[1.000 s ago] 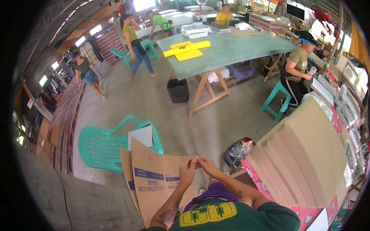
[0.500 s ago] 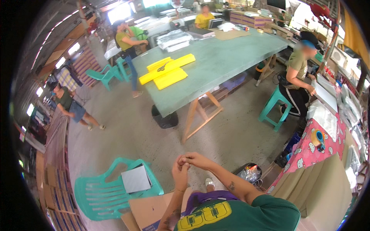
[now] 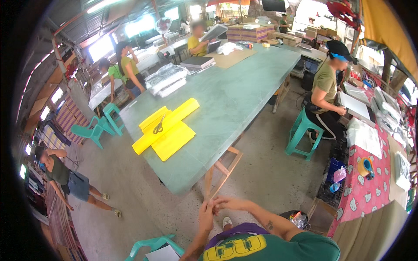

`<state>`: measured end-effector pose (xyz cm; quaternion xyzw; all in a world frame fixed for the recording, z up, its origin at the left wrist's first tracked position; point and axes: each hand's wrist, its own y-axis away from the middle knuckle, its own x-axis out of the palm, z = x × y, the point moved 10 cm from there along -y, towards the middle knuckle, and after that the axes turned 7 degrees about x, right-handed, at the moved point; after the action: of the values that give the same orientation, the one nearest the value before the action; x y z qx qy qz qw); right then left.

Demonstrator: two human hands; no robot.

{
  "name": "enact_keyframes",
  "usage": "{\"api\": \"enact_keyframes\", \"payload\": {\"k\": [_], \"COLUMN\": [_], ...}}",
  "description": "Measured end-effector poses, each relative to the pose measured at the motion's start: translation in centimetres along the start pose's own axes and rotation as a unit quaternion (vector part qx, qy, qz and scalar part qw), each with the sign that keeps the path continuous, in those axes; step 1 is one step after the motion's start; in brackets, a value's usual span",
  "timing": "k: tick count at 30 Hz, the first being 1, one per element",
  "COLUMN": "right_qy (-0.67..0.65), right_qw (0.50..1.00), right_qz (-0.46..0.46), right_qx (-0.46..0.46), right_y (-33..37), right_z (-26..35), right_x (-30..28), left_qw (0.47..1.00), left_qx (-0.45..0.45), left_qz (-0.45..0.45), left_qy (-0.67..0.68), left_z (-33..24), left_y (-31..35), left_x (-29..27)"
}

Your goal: The person picks up illustration boards from stacks, places them onto a work table, and slides each board into a plastic sleeve by hand.

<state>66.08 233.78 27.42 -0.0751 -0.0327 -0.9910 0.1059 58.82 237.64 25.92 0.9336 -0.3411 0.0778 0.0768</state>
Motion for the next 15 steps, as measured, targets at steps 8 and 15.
{"api": "enact_keyframes", "payload": {"k": [8, 15], "right_qy": [-0.067, -0.019], "right_qw": [0.955, 0.890], "right_qz": [-0.290, -0.456], "right_qx": [-0.001, 0.010], "right_y": [0.4, 5.3], "right_z": [4.6, 4.2], "right_x": [-19.0, -38.8], "left_qw": [0.995, 0.984], "left_qx": [-0.009, -0.117], "left_qz": [0.104, 0.086], "left_qy": [-0.008, 0.108], "left_z": [0.4, 6.4], "left_y": [-18.3, -29.5], "left_x": [10.3, 21.4]}}
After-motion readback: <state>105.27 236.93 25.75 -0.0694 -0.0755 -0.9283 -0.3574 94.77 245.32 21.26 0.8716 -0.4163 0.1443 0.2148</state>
